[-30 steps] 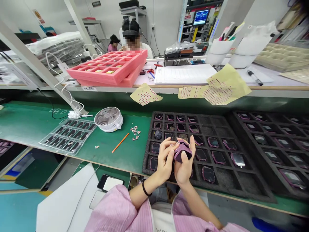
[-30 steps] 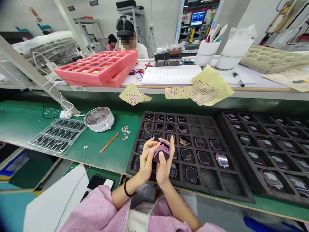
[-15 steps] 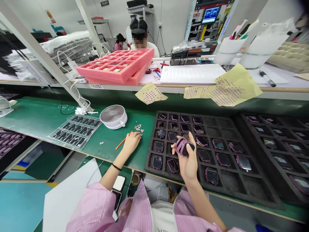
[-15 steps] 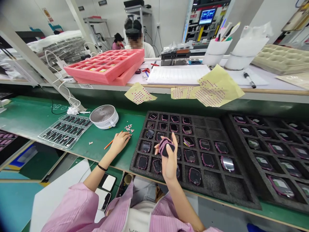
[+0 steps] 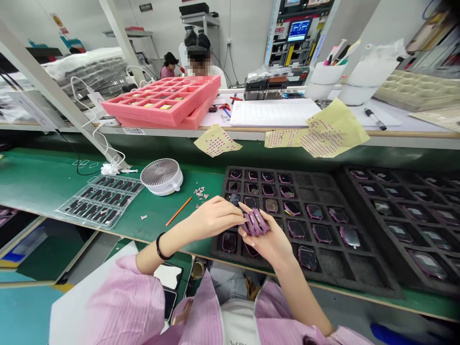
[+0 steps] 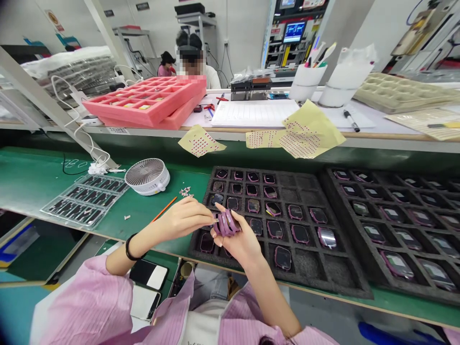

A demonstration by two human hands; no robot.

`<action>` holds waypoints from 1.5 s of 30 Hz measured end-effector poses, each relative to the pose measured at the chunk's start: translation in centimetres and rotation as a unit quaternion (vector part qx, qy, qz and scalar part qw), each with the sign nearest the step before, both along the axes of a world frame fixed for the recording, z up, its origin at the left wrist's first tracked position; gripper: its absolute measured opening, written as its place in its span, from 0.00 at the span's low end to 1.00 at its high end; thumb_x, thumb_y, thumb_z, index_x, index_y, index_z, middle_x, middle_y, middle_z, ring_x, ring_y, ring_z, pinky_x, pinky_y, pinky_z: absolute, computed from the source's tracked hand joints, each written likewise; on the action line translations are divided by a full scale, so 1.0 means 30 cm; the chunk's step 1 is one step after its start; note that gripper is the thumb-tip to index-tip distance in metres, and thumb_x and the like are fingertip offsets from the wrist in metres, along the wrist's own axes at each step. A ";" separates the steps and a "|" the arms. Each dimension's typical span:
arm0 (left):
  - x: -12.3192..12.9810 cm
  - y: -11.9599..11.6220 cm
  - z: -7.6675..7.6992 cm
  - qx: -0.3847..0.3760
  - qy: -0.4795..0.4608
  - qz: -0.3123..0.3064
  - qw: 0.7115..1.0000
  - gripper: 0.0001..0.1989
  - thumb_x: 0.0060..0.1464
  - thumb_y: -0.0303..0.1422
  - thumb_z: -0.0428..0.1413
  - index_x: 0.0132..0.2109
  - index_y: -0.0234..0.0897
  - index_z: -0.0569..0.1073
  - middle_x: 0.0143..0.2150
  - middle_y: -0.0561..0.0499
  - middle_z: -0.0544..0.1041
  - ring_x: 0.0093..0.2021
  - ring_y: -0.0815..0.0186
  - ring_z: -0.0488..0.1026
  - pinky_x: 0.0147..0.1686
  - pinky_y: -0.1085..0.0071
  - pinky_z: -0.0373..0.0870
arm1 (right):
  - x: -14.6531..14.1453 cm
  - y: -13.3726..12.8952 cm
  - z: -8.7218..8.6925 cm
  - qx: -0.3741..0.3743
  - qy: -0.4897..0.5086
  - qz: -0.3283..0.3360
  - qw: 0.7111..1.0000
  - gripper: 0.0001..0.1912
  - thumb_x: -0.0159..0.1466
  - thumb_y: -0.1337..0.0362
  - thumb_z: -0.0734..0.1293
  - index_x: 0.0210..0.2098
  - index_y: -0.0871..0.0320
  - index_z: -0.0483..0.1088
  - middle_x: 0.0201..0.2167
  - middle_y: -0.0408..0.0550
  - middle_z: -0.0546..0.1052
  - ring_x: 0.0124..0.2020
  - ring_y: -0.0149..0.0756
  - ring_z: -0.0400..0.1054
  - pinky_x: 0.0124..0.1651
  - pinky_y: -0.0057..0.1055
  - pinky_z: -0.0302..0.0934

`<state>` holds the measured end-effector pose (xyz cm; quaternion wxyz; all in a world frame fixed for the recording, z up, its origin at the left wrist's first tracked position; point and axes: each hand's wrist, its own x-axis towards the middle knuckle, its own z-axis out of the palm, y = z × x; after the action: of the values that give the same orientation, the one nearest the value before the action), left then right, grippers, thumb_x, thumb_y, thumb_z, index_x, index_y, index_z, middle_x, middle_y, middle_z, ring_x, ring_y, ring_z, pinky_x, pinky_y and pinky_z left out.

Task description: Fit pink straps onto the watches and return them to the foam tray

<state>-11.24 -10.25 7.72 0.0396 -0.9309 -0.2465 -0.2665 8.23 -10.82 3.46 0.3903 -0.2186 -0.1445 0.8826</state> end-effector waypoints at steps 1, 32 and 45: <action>0.017 -0.001 0.012 0.020 0.001 -0.019 1.000 0.12 0.66 0.28 0.46 0.45 0.37 0.74 0.41 0.48 0.81 0.41 0.68 0.76 0.41 0.70 0.64 | -0.001 -0.005 0.002 0.002 0.005 0.010 1.000 0.16 0.66 0.59 0.58 0.47 0.57 0.72 0.30 0.46 0.76 0.25 0.35 0.68 0.21 0.28 0.58; -0.220 0.059 -0.264 -0.246 0.029 0.357 0.901 0.10 0.63 0.35 0.51 0.44 0.33 0.71 0.44 0.43 0.74 0.44 0.61 0.72 0.46 0.65 0.68 | 0.007 -0.084 -0.132 0.092 -0.109 0.064 0.988 0.34 0.61 0.57 0.67 0.63 0.54 0.54 0.37 0.51 0.77 0.26 0.38 0.72 0.16 0.26 0.59; -0.195 0.046 -0.324 -0.199 0.038 0.438 0.876 0.10 0.61 0.23 0.47 0.35 0.32 0.72 0.37 0.42 0.76 0.40 0.61 0.73 0.43 0.64 0.71 | 0.004 -0.042 -0.080 0.109 -0.119 -0.061 0.985 0.30 0.62 0.57 0.65 0.62 0.52 0.58 0.35 0.48 0.76 0.25 0.36 0.69 0.18 0.27 0.57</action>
<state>-17.07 -8.86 -1.99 -0.0242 -0.7252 -0.6753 -0.1321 8.34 -12.08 1.04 0.4452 -0.2866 -0.2715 0.8037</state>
